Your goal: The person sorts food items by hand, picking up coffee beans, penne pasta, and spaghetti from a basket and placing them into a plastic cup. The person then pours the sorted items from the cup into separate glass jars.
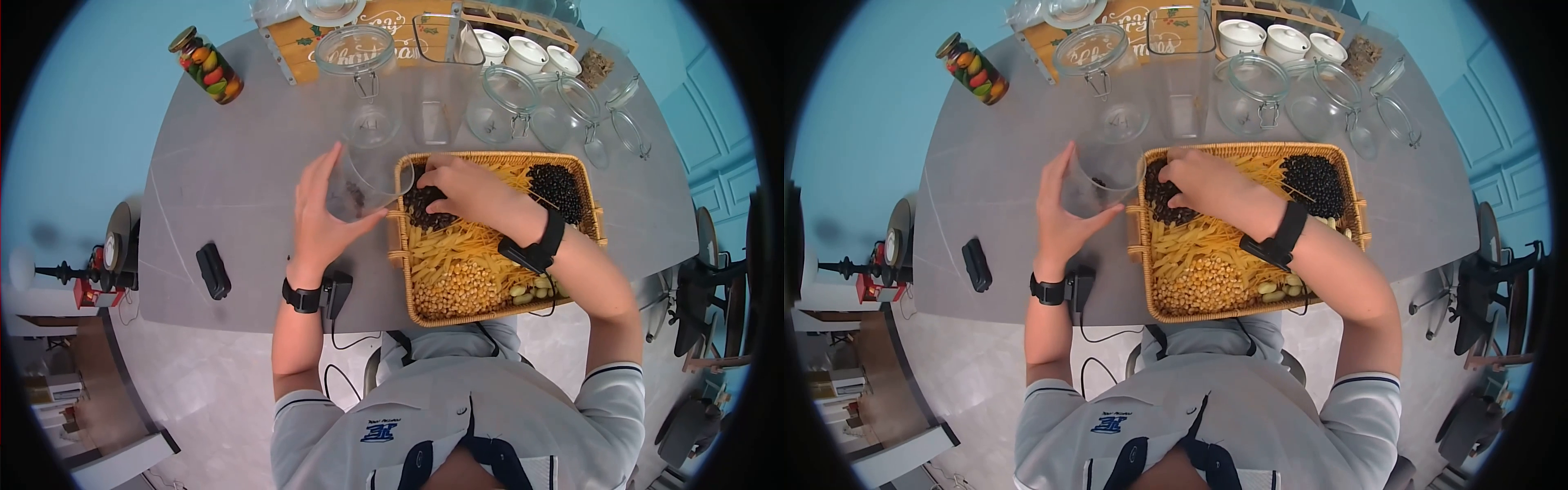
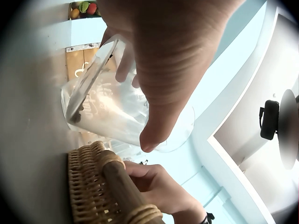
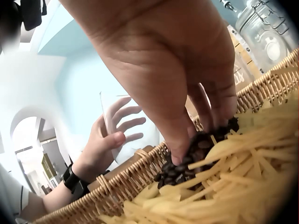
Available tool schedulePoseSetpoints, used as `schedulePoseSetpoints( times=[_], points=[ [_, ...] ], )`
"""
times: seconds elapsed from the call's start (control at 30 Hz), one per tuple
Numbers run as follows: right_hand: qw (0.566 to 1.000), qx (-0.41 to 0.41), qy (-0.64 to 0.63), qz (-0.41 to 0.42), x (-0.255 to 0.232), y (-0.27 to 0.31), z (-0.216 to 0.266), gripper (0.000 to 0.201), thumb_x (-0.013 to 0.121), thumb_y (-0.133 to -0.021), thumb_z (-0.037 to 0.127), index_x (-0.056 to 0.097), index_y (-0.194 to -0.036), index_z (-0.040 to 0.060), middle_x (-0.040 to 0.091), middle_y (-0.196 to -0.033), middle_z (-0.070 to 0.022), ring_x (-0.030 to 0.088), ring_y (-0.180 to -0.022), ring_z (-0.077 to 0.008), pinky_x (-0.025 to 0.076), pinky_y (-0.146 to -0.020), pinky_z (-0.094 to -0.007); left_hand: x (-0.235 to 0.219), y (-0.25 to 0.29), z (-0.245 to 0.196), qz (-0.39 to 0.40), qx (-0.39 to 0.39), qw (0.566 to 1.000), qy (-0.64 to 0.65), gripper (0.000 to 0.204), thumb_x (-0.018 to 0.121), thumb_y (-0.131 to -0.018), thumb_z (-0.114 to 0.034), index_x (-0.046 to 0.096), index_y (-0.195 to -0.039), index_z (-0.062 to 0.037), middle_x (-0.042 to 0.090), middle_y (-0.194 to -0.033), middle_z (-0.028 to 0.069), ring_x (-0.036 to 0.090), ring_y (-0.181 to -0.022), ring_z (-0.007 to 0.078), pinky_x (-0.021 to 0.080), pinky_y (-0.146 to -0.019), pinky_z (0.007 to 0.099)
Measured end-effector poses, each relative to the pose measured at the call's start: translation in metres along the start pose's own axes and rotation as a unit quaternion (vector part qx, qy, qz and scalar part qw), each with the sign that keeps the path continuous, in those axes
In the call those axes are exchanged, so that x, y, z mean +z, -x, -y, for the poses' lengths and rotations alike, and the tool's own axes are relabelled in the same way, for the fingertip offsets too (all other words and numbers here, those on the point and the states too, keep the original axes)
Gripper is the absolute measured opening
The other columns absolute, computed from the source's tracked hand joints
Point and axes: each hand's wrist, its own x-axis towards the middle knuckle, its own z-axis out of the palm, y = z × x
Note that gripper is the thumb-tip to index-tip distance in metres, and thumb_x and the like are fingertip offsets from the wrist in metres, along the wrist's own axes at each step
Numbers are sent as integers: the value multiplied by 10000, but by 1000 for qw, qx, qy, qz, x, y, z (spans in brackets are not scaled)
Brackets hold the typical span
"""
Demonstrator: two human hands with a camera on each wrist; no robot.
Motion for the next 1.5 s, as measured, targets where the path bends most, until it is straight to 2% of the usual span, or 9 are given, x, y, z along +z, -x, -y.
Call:
schedulePoseSetpoints(
  times=[0.27, 0.37, 0.53, 0.73, 0.83, 1.03, 1.23, 1.4, 1.5],
  points=[
    [995, -30, -58, -70, -8, -5, -22, 198, 775, -799, 55, 751, -989, 7, 727, -920, -159, 693, -854, -344, 548, -810, -398, 0, 2, 0, -9, 2, 1000, 2, 992, 945, -595, -162, 472, -1460, -56, 566, -1366, 169, 565, -1246, 321, 449, -1064, 409],
    [991, 67, -113, -36, -31, -3, -23, 178, 756, -829, 60, 757, -999, 7, 739, -943, -176, 722, -825, -308, 560, -778, -375, 1, 3, -4, -7, -8, 1000, 17, 982, 942, -594, -150, 479, -1455, -57, 571, -1361, 169, 571, -1245, 323, 448, -1069, 407],
    [929, 98, -356, -33, -60, -10, -15, 237, 745, -873, 91, 729, -1066, -44, 748, -862, -106, 701, -678, -110, 548, -644, -259, 3, 5, -3, 19, 1, 1000, 13, 994, 944, -596, -229, 481, -1465, -91, 573, -1366, 133, 545, -1239, 321, 407, -1046, 435],
    [985, -88, -147, -21, -46, -32, 39, 210, 722, -869, 101, 745, -1064, 25, 744, -908, -153, 719, -820, -264, 552, -757, -365, 5, 5, -6, 13, 5, 1000, 22, 987, 948, -592, -224, 493, -1458, -96, 569, -1374, 136, 541, -1247, 328, 418, -1045, 440],
    [982, -73, -174, 15, -35, -39, 46, 195, 716, -862, 106, 751, -1044, 46, 735, -921, -173, 696, -895, -331, 536, -806, -400, 6, 6, -3, 10, 5, 1000, 30, 991, 949, -589, -217, 491, -1460, -94, 568, -1378, 133, 538, -1251, 332, 420, -1050, 441],
    [954, -49, -295, -30, -45, -32, 30, 204, 722, -859, 80, 748, -1055, 31, 749, -916, -144, 709, -867, -246, 544, -774, -363, 6, 6, -4, 13, -6, 999, 34, 982, 945, -597, -208, 489, -1458, -88, 566, -1382, 135, 527, -1265, 329, 407, -1066, 437],
    [939, 126, -316, -51, -35, -14, -19, 211, 749, -864, 42, 713, -1040, -70, 755, -928, -88, 694, -826, -122, 549, -757, -261, 5, 7, 1, -11, -5, 1000, 23, 972, 937, -605, -160, 473, -1452, -54, 564, -1368, 156, 547, -1260, 319, 430, -1070, 414],
    [998, -10, -23, -52, 7, 2, -16, 296, 802, -786, 146, 732, -1037, 6, 687, -1025, -168, 642, -1014, -373, 512, -889, -432, 2, 4, -3, -18, -7, 1000, 5, 970, 934, -608, -129, 463, -1450, -35, 561, -1358, 164, 557, -1251, 310, 446, -1067, 404],
    [999, -15, -5, -47, 16, 4, -13, 285, 793, -793, 121, 727, -1047, 11, 689, -1006, -167, 653, -989, -366, 519, -867, -429, 3, 4, -4, -18, -6, 1000, 6, 969, 935, -608, -132, 465, -1449, -35, 564, -1351, 161, 559, -1246, 307, 449, -1063, 401]
  ],
)
